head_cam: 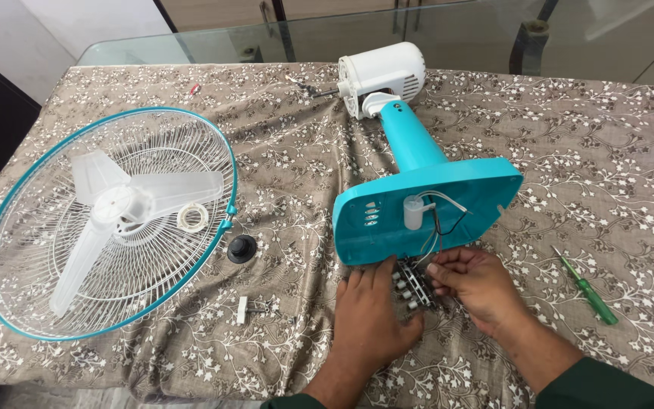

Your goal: The person works on the internal wiring of a disassembled electric fan. They connect wires to a small switch module inside the fan base and secure it with a screwdriver. The fan blade and cage remain detached on the table.

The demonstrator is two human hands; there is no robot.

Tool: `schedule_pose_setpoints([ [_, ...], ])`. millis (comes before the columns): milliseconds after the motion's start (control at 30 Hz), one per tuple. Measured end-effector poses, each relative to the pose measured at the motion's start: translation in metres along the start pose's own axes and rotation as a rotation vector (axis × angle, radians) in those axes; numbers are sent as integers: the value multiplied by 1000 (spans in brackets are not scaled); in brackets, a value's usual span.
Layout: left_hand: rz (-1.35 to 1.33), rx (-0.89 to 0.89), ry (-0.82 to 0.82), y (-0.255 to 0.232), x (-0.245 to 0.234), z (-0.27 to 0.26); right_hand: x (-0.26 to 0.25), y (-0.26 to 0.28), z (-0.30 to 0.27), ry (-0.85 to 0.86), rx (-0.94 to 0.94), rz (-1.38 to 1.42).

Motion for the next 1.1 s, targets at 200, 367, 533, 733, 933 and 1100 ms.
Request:
schedule_pose_setpoints([
  [200,-17,24,-85,-2,1,7,1,1,0,2,-1,8],
  [367,-56,-37,-80,4,5,10,-2,-2,1,5,16,-6],
  [533,-108,-1,-136,7,2,6,-5,-5,3,18,42,11],
  [733,-122,10,-160,7,4,3,-4,0,-1,38,71,5],
  [933,-98,99,-191,3,5,1,0,6,-6,13,82,-14],
  [1100,-70,107,-180,2,7,2,3,9,-6,24,62,-22],
])
Point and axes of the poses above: each hand's wrist, its own z-axis towards the middle knuckle, its own x-axis out of the palm, y = z × x, the point moved 8 cm from there along z, towards the middle knuckle, and after that the axes turned 3 degrees about -x, right-handed, at the moved point
